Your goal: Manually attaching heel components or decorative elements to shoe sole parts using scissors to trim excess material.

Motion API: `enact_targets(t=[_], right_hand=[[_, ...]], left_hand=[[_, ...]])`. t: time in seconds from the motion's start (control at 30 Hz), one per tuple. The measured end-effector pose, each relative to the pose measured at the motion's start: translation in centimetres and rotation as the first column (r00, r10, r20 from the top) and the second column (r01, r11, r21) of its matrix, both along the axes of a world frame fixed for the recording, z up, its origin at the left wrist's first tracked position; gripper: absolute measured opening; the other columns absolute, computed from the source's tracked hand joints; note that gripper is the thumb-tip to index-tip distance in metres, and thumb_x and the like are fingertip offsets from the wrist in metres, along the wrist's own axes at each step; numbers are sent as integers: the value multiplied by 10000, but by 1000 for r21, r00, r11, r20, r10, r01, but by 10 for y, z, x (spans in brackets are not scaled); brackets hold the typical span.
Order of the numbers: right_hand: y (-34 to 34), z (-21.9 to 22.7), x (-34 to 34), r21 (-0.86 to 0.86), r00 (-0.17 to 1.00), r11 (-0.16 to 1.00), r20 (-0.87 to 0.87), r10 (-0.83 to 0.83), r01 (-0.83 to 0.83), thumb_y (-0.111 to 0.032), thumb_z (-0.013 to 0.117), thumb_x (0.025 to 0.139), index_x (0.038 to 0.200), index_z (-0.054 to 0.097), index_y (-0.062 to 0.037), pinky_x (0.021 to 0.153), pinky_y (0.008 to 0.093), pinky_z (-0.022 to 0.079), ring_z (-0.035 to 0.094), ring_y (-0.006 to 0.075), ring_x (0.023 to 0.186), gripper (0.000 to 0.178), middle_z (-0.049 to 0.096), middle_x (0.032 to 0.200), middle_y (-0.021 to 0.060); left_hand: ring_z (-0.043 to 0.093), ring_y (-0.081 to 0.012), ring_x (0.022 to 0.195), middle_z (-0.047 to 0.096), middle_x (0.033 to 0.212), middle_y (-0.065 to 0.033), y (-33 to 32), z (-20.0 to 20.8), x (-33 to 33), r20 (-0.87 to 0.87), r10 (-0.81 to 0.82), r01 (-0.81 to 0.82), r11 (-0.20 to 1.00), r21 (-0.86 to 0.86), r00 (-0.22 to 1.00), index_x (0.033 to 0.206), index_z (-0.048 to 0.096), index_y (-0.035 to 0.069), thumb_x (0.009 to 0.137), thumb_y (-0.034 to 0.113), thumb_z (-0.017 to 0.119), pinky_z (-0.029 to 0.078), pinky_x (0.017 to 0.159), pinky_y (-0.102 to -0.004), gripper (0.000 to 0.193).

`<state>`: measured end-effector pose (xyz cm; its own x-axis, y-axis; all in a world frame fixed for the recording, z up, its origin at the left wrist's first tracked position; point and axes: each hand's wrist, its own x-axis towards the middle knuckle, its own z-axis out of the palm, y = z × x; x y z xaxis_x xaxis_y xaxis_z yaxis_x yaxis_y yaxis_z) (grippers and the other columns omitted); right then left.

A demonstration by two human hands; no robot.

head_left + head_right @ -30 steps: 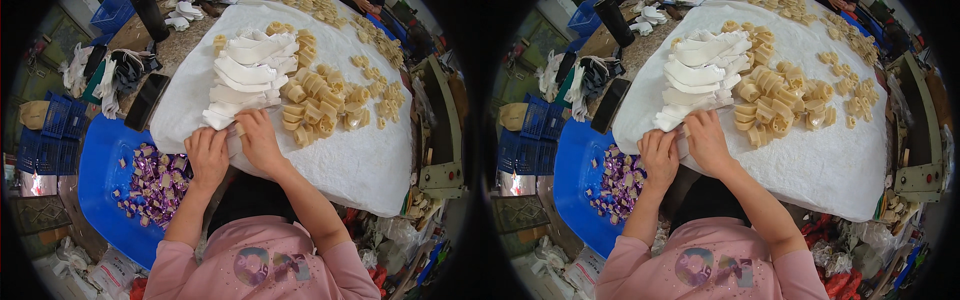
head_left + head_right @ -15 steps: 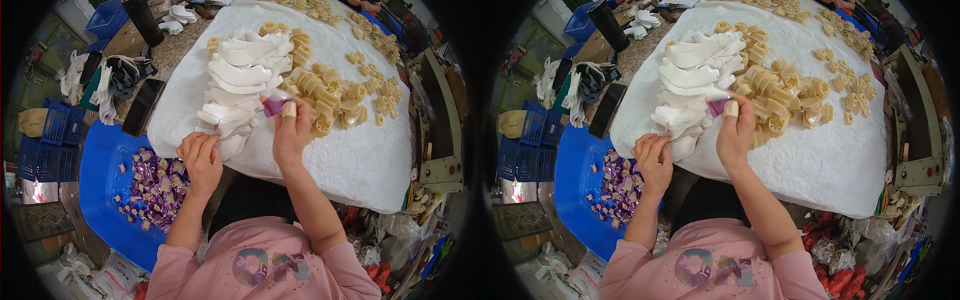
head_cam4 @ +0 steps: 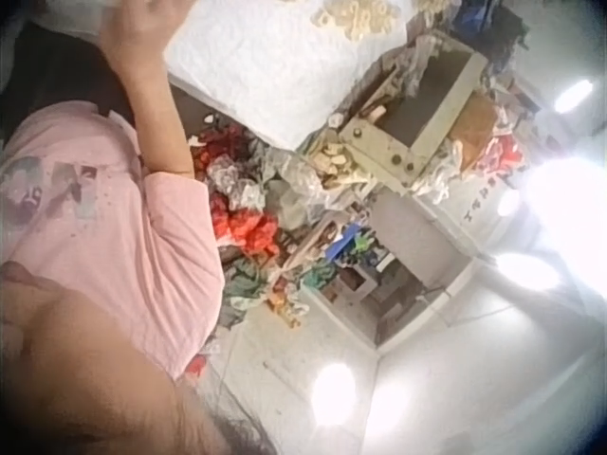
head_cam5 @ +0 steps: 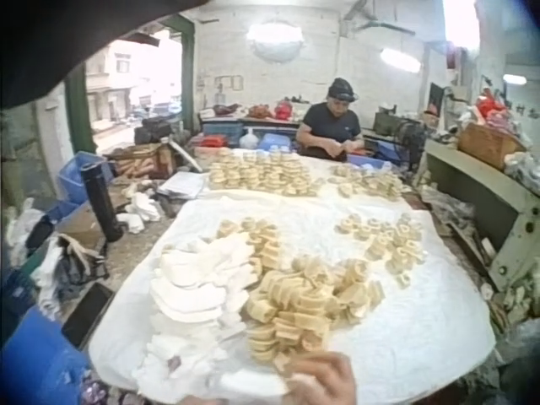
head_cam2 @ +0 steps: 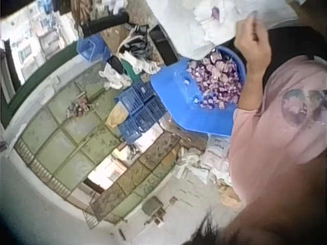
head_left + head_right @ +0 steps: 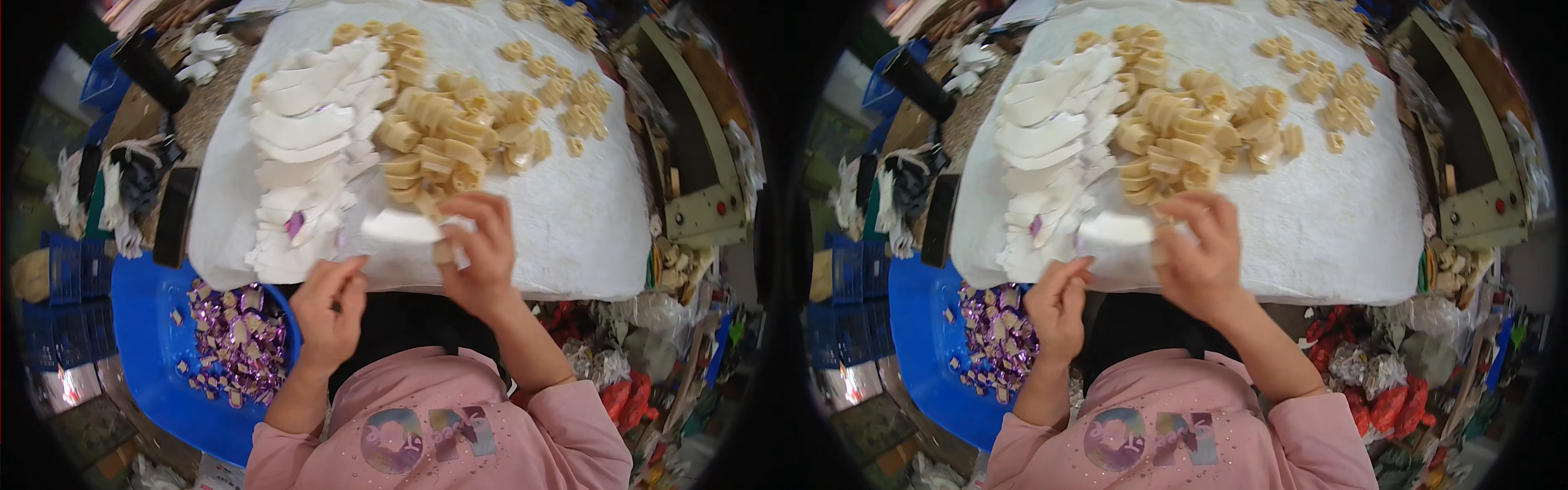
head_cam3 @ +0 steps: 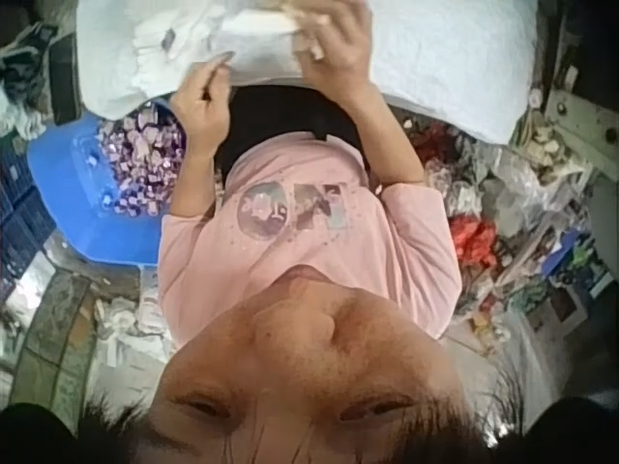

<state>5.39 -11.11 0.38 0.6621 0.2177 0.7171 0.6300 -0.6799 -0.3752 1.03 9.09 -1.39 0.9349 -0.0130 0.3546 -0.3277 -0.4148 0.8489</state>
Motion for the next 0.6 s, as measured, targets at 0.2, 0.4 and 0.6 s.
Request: enact_targets(t=[0.2, 0.4, 0.6], right_hand=[[2, 0, -26, -175, 995, 981, -71, 77, -88, -186, 675, 624, 770, 546, -87, 858, 461, 381, 527, 279, 977, 218, 564, 1078, 85], [-40, -25, 0, 236, 962, 959, -256, -96, 158, -120, 724, 703, 1001, 574, -58, 817, 391, 439, 529, 289, 946, 339, 537, 1075, 127], [-30, -37, 39, 677, 800, 634, -581, 149, 374, -143, 732, 777, 1102, 550, 12, 694, 280, 487, 563, 129, 700, 403, 609, 798, 51]], left_hand=[[512, -116, 618, 602, 882, -64, -48, -14, 2, -367, -510, 128, 700, -703, 778, 1229, 501, -50, 1007, 313, 337, 390, 516, -248, 455], [501, -90, 671, 600, 874, -91, -53, -8, 20, -280, -422, -2, 550, -835, 862, 1230, 499, -77, 1018, 298, 330, 396, 545, -234, 462], [550, -164, 992, 601, 1068, -119, -60, -32, 31, -260, -441, 226, 782, -581, 859, 1181, 517, -82, 1019, 341, 311, 411, 850, -299, 498]])
